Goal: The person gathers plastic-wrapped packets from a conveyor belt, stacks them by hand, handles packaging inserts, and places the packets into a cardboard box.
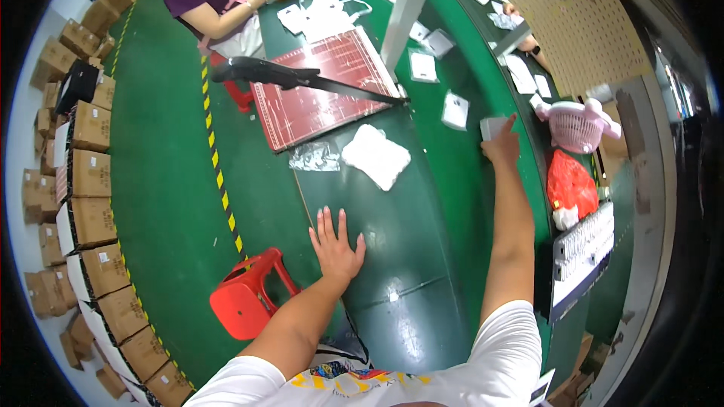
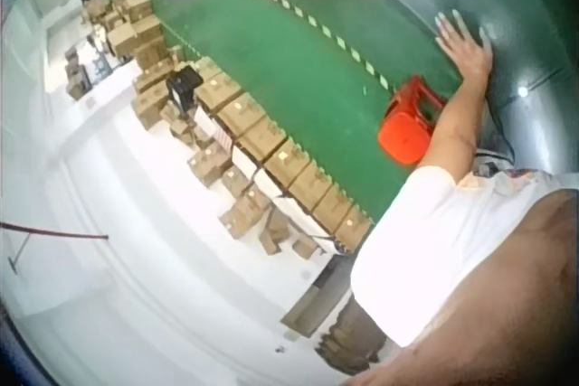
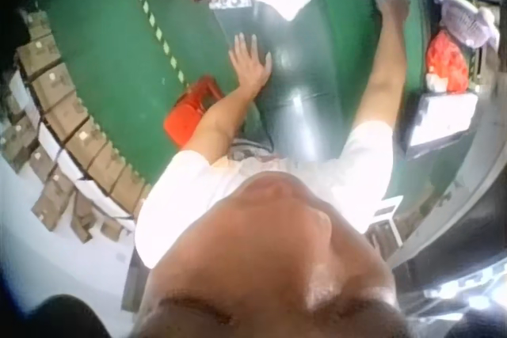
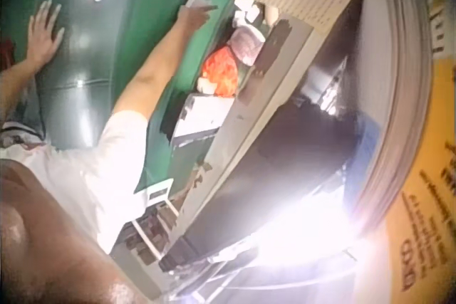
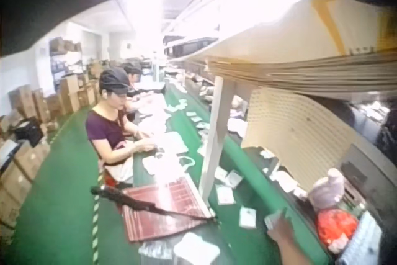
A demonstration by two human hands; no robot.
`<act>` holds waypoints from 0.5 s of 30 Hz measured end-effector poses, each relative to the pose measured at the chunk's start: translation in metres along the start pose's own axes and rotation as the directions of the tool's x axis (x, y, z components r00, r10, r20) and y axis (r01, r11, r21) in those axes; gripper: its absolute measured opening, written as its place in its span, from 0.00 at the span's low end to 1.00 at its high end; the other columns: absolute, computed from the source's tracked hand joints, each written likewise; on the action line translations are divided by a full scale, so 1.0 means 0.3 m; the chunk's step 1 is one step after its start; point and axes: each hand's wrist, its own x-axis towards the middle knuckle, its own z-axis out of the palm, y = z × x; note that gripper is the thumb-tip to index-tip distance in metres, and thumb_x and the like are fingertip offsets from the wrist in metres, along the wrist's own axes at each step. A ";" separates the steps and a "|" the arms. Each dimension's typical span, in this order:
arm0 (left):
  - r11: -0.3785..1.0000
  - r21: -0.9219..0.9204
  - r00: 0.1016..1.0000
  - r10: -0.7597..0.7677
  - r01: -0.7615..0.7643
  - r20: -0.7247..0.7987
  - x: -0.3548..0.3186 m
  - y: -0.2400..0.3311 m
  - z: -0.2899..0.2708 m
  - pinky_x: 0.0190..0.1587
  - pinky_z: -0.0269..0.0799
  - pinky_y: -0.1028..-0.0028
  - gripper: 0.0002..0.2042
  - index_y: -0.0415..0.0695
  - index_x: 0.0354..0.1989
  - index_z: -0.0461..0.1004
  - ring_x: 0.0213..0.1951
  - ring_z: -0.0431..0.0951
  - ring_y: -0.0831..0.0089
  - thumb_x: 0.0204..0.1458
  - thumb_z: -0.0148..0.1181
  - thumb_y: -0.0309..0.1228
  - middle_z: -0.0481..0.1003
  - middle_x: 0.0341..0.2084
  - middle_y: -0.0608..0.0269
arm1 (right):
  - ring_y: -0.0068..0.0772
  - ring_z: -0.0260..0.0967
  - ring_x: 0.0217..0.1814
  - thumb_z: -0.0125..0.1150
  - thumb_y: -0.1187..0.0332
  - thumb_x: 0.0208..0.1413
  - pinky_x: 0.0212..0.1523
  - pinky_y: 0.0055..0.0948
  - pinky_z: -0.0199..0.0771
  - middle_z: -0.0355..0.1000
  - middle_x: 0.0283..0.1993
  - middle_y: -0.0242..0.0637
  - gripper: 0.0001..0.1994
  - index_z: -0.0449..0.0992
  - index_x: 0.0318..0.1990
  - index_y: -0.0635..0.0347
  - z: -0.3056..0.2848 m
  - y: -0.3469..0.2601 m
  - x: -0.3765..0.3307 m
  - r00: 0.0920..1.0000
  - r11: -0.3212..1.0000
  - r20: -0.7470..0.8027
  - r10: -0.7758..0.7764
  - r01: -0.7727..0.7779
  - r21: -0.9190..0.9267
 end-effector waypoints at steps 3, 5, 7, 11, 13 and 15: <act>0.999 0.033 1.000 -0.007 0.006 0.015 -0.010 0.003 0.006 0.66 0.40 0.47 0.34 0.44 0.65 0.57 0.69 0.46 0.52 0.50 0.55 0.45 0.48 0.68 0.47 | 0.58 0.68 0.53 0.73 0.62 0.34 0.52 0.46 0.72 0.63 0.56 0.61 0.62 0.29 0.71 0.55 -0.036 0.062 -0.111 1.000 0.983 0.009 0.026 -0.027 0.181; 0.998 0.059 0.999 -0.001 -0.001 0.034 -0.014 0.000 0.011 0.66 0.39 0.48 0.34 0.45 0.66 0.56 0.70 0.44 0.53 0.51 0.53 0.47 0.47 0.68 0.47 | 0.57 0.66 0.57 0.72 0.62 0.33 0.55 0.44 0.69 0.60 0.61 0.62 0.60 0.32 0.70 0.62 -0.047 0.129 -0.209 0.998 0.959 0.047 0.032 -0.044 0.279; 0.999 0.045 1.000 0.026 -0.026 0.009 -0.014 0.002 0.015 0.65 0.41 0.46 0.33 0.44 0.65 0.56 0.69 0.44 0.51 0.52 0.52 0.45 0.48 0.67 0.46 | 0.57 0.65 0.58 0.72 0.62 0.32 0.59 0.40 0.66 0.61 0.61 0.63 0.59 0.35 0.69 0.68 -0.018 0.222 -0.376 0.985 0.935 -0.153 -0.073 0.121 0.333; 0.998 0.064 1.000 0.025 -0.024 -0.011 -0.016 -0.006 0.009 0.67 0.39 0.49 0.33 0.45 0.66 0.55 0.70 0.43 0.54 0.53 0.50 0.46 0.46 0.68 0.47 | 0.52 0.65 0.60 0.73 0.65 0.35 0.60 0.37 0.64 0.63 0.60 0.60 0.59 0.33 0.70 0.59 -0.082 0.254 -0.802 0.995 0.748 0.053 0.084 -0.098 0.657; 0.995 0.084 0.996 0.059 -0.053 -0.071 -0.029 -0.040 0.023 0.67 0.39 0.50 0.31 0.45 0.66 0.57 0.70 0.43 0.53 0.54 0.50 0.45 0.47 0.68 0.46 | 0.52 0.66 0.60 0.73 0.66 0.35 0.59 0.37 0.65 0.63 0.59 0.62 0.59 0.31 0.70 0.59 -0.165 0.204 -1.018 0.980 0.713 0.183 0.081 -0.186 0.676; 0.943 -0.133 0.952 0.302 -0.306 -0.052 -0.047 -0.004 0.014 0.66 0.45 0.54 0.30 0.45 0.65 0.57 0.67 0.49 0.51 0.55 0.51 0.44 0.51 0.66 0.45 | 0.53 0.66 0.59 0.73 0.66 0.33 0.59 0.37 0.66 0.64 0.59 0.61 0.62 0.28 0.70 0.59 -0.182 0.211 -1.200 0.978 0.749 0.197 0.065 -0.178 0.638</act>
